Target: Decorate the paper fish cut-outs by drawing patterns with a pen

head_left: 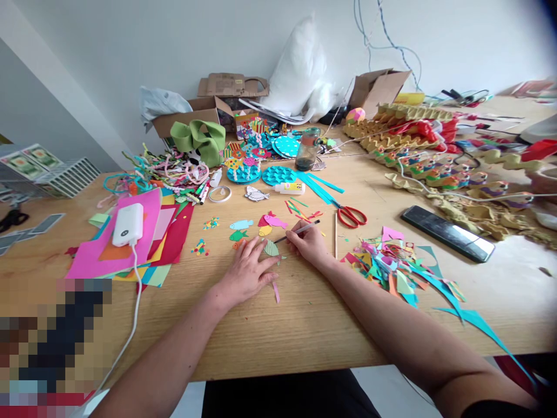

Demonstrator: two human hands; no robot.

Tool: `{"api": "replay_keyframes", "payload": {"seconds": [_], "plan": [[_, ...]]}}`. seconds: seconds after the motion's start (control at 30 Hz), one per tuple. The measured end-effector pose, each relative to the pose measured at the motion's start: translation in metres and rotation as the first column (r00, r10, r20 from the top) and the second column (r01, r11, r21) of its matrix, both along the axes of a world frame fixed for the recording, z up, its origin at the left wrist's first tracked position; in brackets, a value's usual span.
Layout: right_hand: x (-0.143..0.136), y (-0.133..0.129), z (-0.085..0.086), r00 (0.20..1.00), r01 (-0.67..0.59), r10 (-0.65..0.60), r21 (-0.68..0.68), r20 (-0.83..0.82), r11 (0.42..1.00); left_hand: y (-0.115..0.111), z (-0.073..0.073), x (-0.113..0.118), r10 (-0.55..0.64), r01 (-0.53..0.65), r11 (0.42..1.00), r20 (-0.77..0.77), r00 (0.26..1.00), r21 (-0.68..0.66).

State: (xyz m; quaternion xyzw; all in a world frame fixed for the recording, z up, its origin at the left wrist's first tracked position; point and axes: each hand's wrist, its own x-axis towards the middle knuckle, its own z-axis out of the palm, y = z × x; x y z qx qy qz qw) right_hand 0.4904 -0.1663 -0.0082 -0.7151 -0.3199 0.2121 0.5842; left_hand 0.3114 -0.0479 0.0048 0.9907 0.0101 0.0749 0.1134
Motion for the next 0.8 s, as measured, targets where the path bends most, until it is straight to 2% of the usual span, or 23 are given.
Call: {"api": "replay_keyframes", "payload": {"seconds": [0.17,0.37,0.8], "plan": [[0.0007,0.0001,-0.0016,0.999,-0.014,0.015,0.014,-0.050,1.000,-0.0002,0.0002,0.0003,0.004,-0.004,1.000,-0.011,1.000,0.019],[0.0026,0.0005,-0.0055,1.000,-0.006,0.006,0.005,-0.017,1.000,0.0001,-0.0002,0.0004,0.003,-0.002,1.000,-0.014,1.000,0.030],[0.0005,0.0001,0.0003,0.999,-0.012,0.012,0.011,-0.031,1.000,0.0001,-0.0006,0.0003,0.000,0.000,1.000,-0.006,1.000,0.015]]}}
